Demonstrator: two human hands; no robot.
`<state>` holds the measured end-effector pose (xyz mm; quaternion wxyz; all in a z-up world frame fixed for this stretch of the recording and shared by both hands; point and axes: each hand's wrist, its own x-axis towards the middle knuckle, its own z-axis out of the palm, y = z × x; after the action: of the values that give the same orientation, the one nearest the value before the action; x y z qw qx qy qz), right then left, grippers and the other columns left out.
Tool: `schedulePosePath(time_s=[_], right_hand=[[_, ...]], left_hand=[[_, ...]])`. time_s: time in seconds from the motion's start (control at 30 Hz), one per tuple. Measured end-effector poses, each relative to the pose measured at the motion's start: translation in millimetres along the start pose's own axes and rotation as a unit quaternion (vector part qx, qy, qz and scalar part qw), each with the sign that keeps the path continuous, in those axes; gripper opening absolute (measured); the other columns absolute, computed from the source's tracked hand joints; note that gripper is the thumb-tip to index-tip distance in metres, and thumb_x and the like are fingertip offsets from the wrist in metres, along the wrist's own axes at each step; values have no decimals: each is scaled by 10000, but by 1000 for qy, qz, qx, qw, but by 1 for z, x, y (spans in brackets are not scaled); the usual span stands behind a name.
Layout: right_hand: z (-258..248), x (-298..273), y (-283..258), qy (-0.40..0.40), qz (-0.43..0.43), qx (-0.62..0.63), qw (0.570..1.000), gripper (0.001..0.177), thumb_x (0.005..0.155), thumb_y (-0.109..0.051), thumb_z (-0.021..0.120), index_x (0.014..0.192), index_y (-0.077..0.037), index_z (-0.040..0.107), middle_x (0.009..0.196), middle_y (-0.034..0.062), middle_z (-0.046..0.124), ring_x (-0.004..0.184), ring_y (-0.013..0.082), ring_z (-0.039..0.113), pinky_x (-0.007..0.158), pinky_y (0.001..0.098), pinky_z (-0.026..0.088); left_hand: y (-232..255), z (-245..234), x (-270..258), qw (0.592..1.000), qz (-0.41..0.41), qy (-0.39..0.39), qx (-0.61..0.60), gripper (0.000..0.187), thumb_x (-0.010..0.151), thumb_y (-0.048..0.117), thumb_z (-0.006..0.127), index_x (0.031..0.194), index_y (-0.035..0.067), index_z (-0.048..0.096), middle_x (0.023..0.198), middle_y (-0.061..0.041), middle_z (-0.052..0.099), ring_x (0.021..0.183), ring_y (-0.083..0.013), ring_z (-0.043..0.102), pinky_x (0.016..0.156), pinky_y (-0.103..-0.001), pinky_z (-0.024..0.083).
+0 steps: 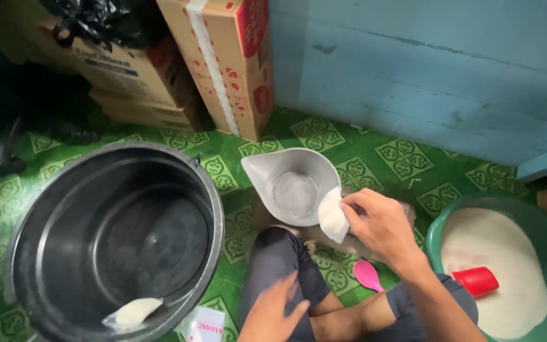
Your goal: Packaging white powdered food from a large basin into small individual plastic bags using a cup and a funnel.
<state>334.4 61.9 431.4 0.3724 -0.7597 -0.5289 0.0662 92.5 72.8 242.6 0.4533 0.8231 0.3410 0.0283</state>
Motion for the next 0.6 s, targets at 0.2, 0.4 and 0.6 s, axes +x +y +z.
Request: schedulePosePath(time_s=[0.2, 0.4, 0.6], right_hand=[[-35, -32, -44, -23, 75, 31, 996, 72, 724, -81, 707, 777, -58, 750, 686, -5, 717, 520, 117, 572, 495, 239, 464], [-44, -47, -41, -59, 171, 63, 982, 115, 684, -77, 730, 770, -24, 787, 578, 29, 713, 482, 110, 576, 461, 233, 476], [-35, -44, -20, -134, 218, 65, 965, 124, 682, -83, 717, 720, -4, 804, 513, 29, 675, 462, 101, 536, 448, 223, 436]], left_hand=[[110, -54, 24, 929, 237, 232, -164, 930, 688, 275, 813, 1434, -2, 331, 1425, -202, 463, 1283, -346, 514, 1074, -412, 422], [125, -42, 21, 918, 262, 143, -261, 764, 672, 151, 786, 1341, -14, 457, 1235, -172, 635, 1089, -282, 650, 929, -356, 518], [109, -26, 4, 944, 167, 110, -263, 478, 688, 112, 760, 1135, 39, 607, 905, -109, 745, 765, -264, 740, 659, -332, 568]])
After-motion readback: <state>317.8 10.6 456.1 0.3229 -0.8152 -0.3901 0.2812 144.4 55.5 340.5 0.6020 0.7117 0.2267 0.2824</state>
